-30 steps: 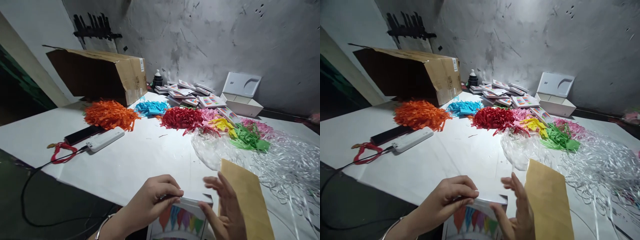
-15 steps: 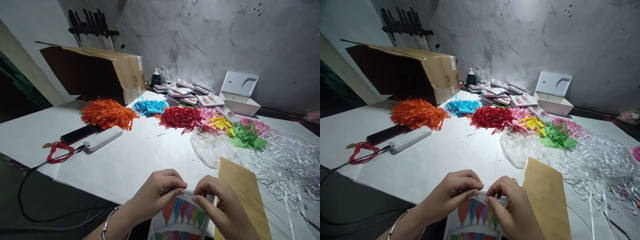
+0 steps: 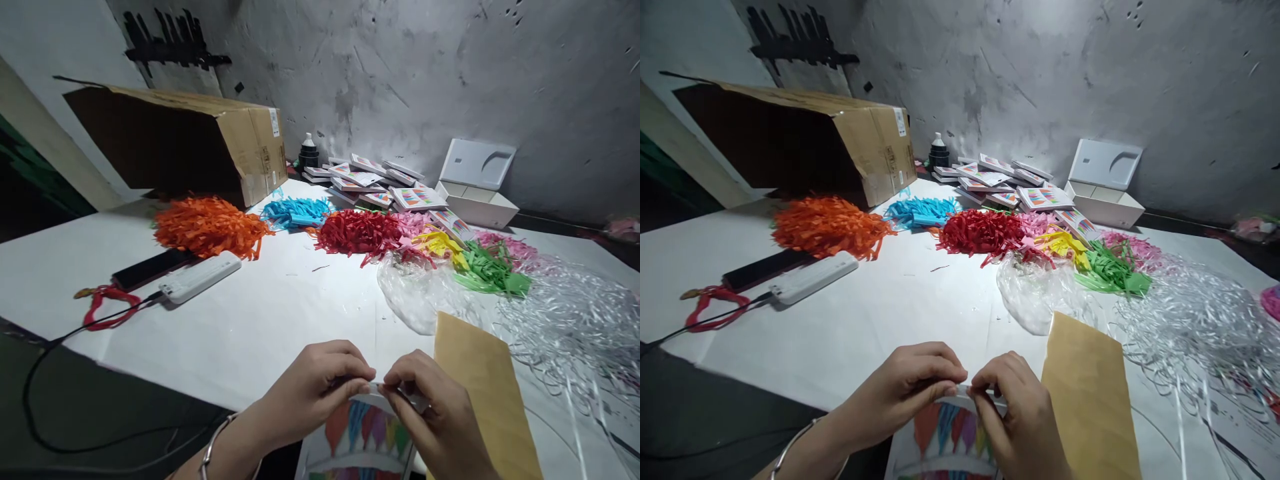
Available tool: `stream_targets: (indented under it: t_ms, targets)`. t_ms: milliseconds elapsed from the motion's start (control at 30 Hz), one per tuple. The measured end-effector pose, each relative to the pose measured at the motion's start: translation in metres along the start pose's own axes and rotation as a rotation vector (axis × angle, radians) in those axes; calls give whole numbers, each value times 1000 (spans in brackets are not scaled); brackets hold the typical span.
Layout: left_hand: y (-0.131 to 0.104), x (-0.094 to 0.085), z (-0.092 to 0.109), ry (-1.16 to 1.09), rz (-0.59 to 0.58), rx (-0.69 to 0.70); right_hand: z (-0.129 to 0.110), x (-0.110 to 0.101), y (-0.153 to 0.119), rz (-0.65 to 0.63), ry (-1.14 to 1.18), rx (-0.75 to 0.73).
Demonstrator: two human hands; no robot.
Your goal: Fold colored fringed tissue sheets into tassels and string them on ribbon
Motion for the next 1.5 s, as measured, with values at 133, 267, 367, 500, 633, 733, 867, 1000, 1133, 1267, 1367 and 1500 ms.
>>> stream_targets:
  t_ms: [133,267,367,500,633,733,867,1000,1133,1267,1367,1500]
  targets:
    - [0,0,-1,-10,4,-9,3,3,-3,-3,30,20]
    - [1,0,1,-7,-4,-24,2,1,-2,-1,2,-16]
    - [1,0,1,4,-4,-23,1,-2,-1,-25,-80,-81]
    - [2,1,-1,20,-3,-31,-2,-5,0,-29,-136,-194]
    - [3,1,-2,-7,-17,-34,-3,-9,1,-35,-22,-219]
    - [3,1,-2,-20,-23,-39,-3,-10,1,-37,37,-258]
    - [3,0,-2,-24,-16,-31,0,-11,0,-36,76,-330]
    - [3,1,-1,-15,-20,-16,1,-12,0,-23,48,-462]
    - [3,3,-3,-25,-26,-9,-2,-15,-1,-38,-12,-513]
    - [5,2,-11,6,9,-41,-12,-24,-5,37,5,-508]
    - [6,2,-13,3,10,-56,-15,-27,-5,29,49,-384]
    - [9,5,-6,8,-13,-29,-7,-23,-1,-99,101,-122]
Point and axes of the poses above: each hand's wrist, its own y-axis towards the middle knuckle, its own x-axis out of the palm, z = x × y, the point moved 2 cm from there along y, towards the middle knuckle, and after that the axes turned 7 degrees about -z, right-handed, at the moved point
